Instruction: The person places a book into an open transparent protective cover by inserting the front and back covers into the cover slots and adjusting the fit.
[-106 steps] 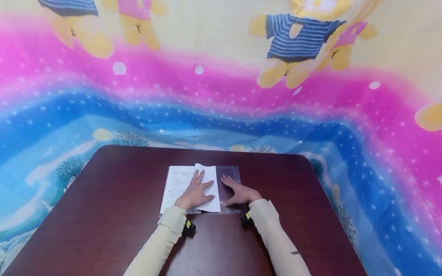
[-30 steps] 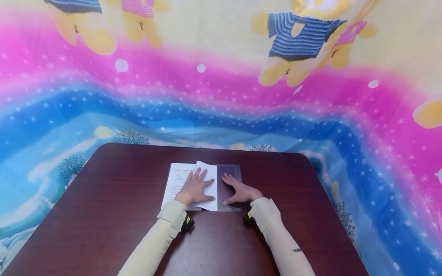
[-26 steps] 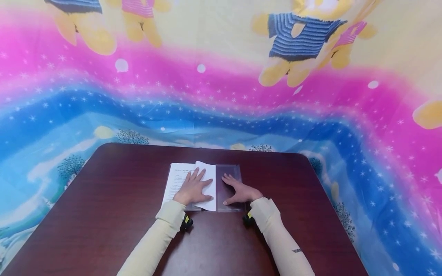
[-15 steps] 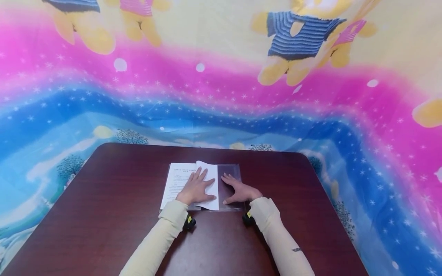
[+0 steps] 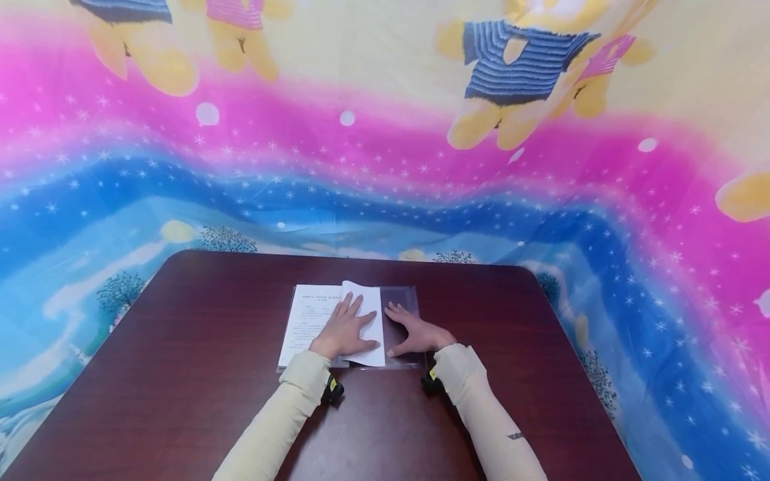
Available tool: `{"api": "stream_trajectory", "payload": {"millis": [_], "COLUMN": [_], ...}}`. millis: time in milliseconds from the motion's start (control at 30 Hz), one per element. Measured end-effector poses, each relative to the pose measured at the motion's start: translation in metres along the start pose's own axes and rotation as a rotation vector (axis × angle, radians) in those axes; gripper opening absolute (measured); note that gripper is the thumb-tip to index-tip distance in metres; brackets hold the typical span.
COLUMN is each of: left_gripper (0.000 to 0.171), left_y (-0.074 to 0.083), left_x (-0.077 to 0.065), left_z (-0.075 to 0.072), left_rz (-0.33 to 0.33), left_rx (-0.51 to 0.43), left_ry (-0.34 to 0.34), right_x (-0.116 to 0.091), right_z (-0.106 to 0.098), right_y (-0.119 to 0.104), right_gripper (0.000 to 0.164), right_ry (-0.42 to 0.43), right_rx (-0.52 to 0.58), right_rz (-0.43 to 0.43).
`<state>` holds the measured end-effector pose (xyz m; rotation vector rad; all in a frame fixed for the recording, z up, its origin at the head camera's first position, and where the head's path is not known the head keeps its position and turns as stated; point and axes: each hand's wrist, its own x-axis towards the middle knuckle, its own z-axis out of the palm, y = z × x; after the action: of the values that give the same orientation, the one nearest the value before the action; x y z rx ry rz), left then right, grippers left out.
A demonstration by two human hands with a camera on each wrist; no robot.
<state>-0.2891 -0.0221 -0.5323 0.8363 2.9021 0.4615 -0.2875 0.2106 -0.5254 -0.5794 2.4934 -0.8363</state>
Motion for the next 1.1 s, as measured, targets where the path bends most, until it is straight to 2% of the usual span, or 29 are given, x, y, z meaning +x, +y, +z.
{"api": "stream_trajectory", "payload": {"millis": [333, 633, 900, 1100], "left_gripper": [0.07, 0.068, 0.065, 0.062], "left_y": [-0.001, -0.004, -0.002, -0.004], "left_x": [0.002, 0.003, 0.005, 0.006], "left_z": [0.004, 0.009, 0.013, 0.012], "left_rz": [0.007, 0.031, 0.03, 0.025], "left_rx": [0.015, -0.088, -0.114, -0.111], "left_ry": [0.026, 0.066, 0.09, 0.069], "right_x": [0.0, -0.001, 0.0, 0.001], "right_z": [0.0, 0.0, 0.0, 0.001], "right_y": [-0.002, -0.002, 0.0, 0.001], "right_gripper": [0.1, 0.102, 0.101, 0.102], "right_ry": [0.0, 0.01, 0.008, 0.0], "right_rx": [-0.002, 0.001, -0.001, 0.009], "right_rz": [-0.013, -0.01, -0.021, -0.024]}}
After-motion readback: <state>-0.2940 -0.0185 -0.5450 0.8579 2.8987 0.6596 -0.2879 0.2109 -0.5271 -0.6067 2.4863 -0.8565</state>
